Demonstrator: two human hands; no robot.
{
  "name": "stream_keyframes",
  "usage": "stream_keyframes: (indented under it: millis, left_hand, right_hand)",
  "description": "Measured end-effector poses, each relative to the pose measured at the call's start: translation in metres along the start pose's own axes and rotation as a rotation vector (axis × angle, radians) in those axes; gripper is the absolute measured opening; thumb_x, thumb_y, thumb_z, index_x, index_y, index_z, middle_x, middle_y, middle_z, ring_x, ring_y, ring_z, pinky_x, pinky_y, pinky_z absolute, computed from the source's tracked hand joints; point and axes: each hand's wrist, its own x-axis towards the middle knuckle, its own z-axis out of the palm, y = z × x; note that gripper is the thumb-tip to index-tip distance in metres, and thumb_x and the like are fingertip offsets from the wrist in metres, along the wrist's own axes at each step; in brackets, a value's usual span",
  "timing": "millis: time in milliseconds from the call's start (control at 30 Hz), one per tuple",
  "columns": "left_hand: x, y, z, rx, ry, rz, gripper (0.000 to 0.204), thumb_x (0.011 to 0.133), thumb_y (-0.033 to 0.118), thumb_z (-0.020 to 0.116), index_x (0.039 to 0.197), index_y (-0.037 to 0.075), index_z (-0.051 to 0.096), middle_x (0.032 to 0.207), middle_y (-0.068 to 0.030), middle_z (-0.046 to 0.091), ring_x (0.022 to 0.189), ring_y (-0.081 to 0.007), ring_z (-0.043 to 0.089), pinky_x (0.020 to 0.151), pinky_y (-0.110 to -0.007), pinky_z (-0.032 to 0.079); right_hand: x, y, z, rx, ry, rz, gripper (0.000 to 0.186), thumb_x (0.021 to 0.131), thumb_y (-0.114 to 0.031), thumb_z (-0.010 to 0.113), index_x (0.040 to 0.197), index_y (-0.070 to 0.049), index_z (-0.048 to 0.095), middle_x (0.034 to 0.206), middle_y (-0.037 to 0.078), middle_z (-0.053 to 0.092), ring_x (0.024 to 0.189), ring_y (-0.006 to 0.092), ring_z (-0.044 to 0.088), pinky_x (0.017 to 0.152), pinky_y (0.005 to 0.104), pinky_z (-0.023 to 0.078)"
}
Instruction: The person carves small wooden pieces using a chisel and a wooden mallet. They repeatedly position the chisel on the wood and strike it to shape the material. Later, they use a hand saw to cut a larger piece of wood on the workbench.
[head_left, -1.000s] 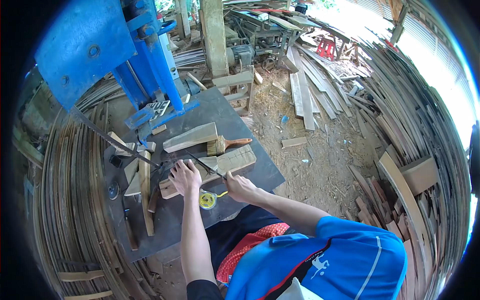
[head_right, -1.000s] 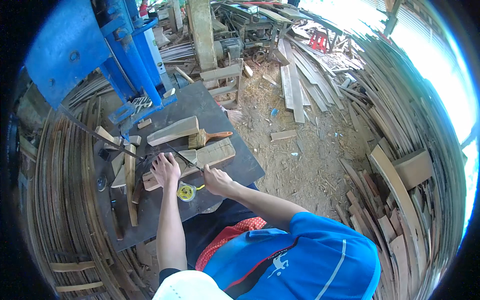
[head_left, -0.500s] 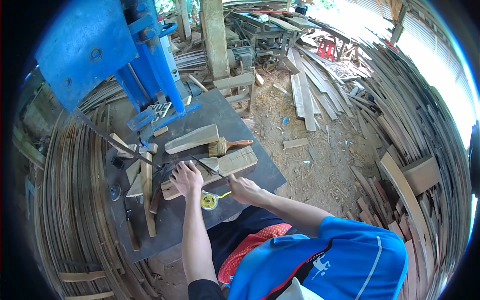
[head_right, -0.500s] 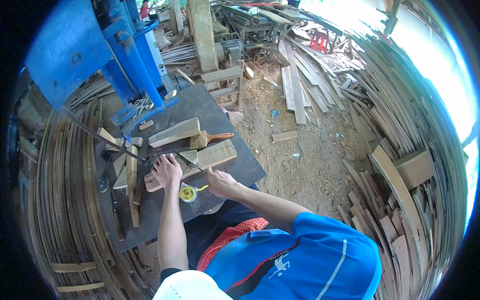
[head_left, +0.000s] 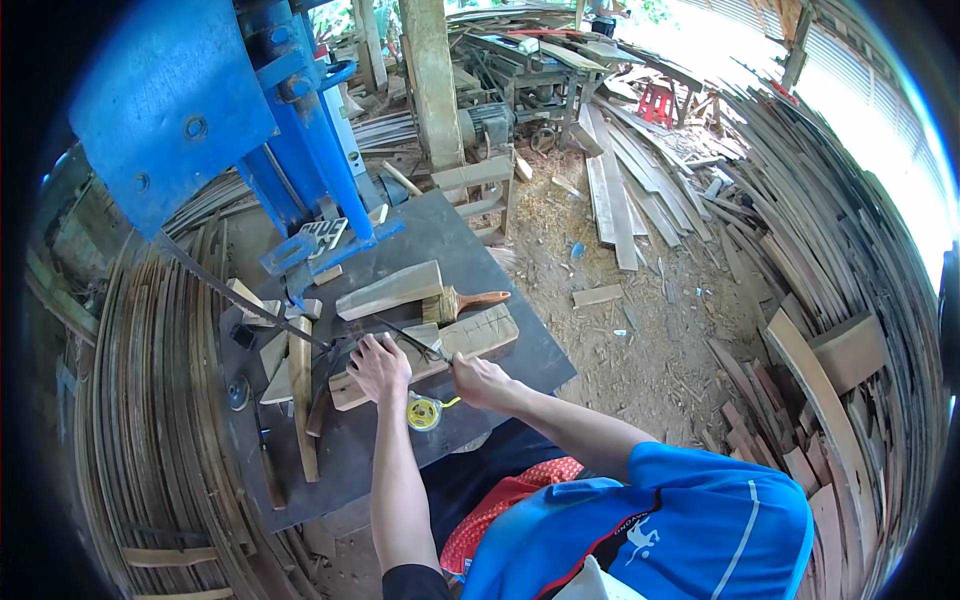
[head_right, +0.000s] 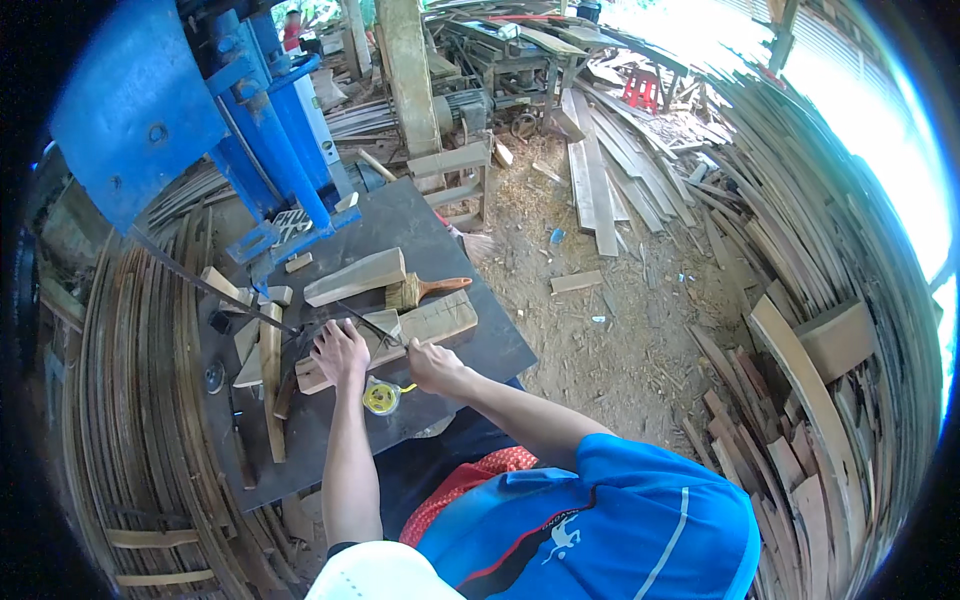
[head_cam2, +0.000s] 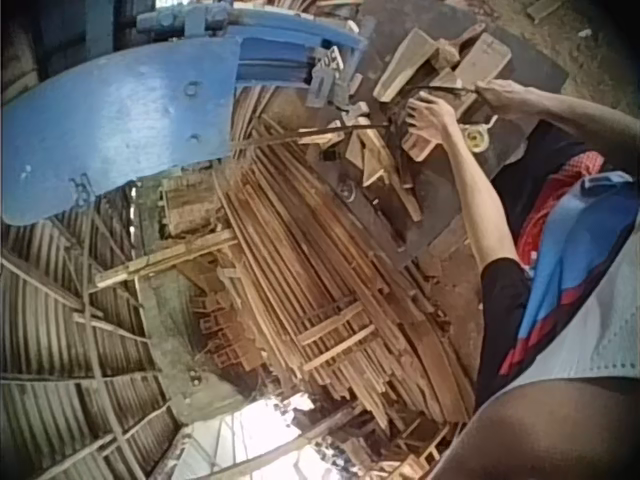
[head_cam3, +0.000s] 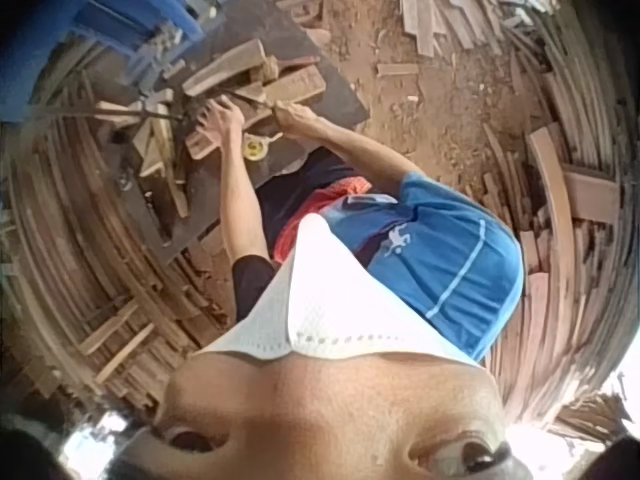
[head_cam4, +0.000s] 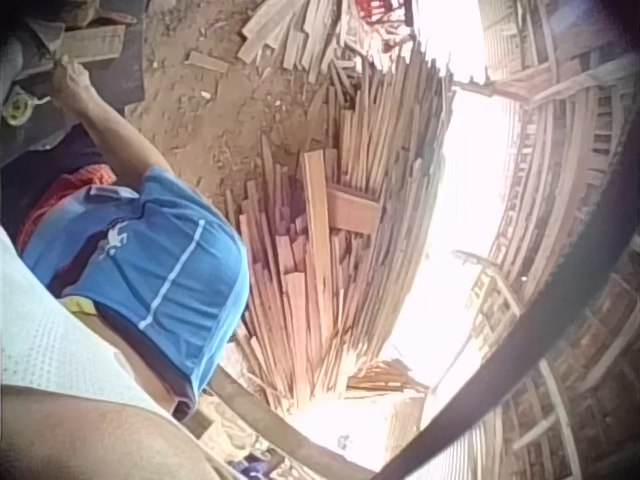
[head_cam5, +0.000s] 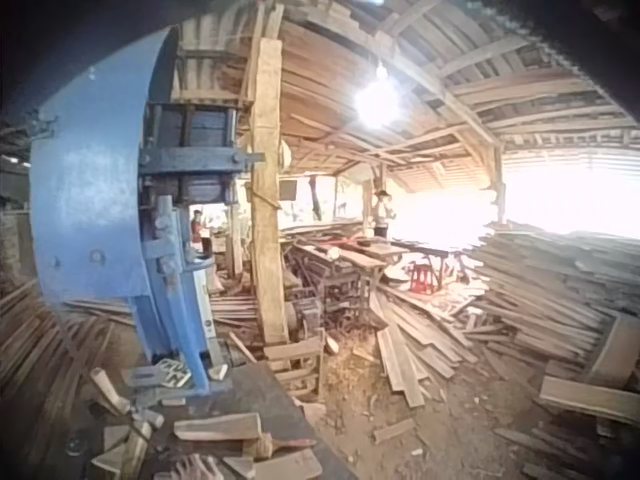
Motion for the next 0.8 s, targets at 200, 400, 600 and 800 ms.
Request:
stream_keyframes:
  millis: [200,400,600,800]
  left_hand:
    - [-0.004,-0.003,-0.003,-0.011,0.026,0.006,0.038,0.103,0.039,0.042,0.111,0.006,0.058,0.116,-0.0129,0.066,0.110,-0.0312,0.058,0.097,-0.049,0.041]
    - [-0.006,-0.004,-0.003,-0.011,0.025,0.072,0.037,0.103,0.037,0.042,0.114,0.006,0.059,0.117,-0.0132,0.065,0.110,-0.0324,0.058,0.098,-0.049,0.041]
    - [-0.009,0.002,-0.004,-0.092,0.162,0.086,0.031,0.101,0.034,0.049,0.110,0.006,0.060,0.108,-0.0141,0.066,0.101,-0.0321,0.060,0.089,-0.048,0.043]
    - [-0.036,-0.038,-0.008,-0.084,0.318,0.046,0.034,0.098,0.037,0.053,0.114,0.008,0.061,0.107,-0.0123,0.065,0.103,-0.0321,0.059,0.093,-0.047,0.041]
  right_hand:
    - [-0.028,-0.003,-0.009,-0.063,-0.051,0.031,0.028,0.098,-0.018,0.050,0.109,0.007,0.050,0.087,0.031,0.068,0.085,0.0484,0.068,0.075,0.0554,0.054]
    - [-0.028,-0.004,-0.010,-0.068,-0.046,0.012,0.025,0.093,-0.012,0.051,0.108,0.008,0.051,0.087,0.031,0.068,0.086,0.0473,0.069,0.074,0.0554,0.054]
    - [0.009,-0.001,0.001,-0.079,0.000,-0.036,0.025,0.099,-0.016,0.046,0.102,0.007,0.053,0.083,0.029,0.068,0.085,0.0484,0.068,0.074,0.0558,0.054]
    - [-0.010,-0.001,0.005,-0.147,0.003,-0.061,0.024,0.096,-0.017,0.051,0.107,0.004,0.052,0.086,0.030,0.069,0.086,0.0466,0.069,0.070,0.0551,0.055]
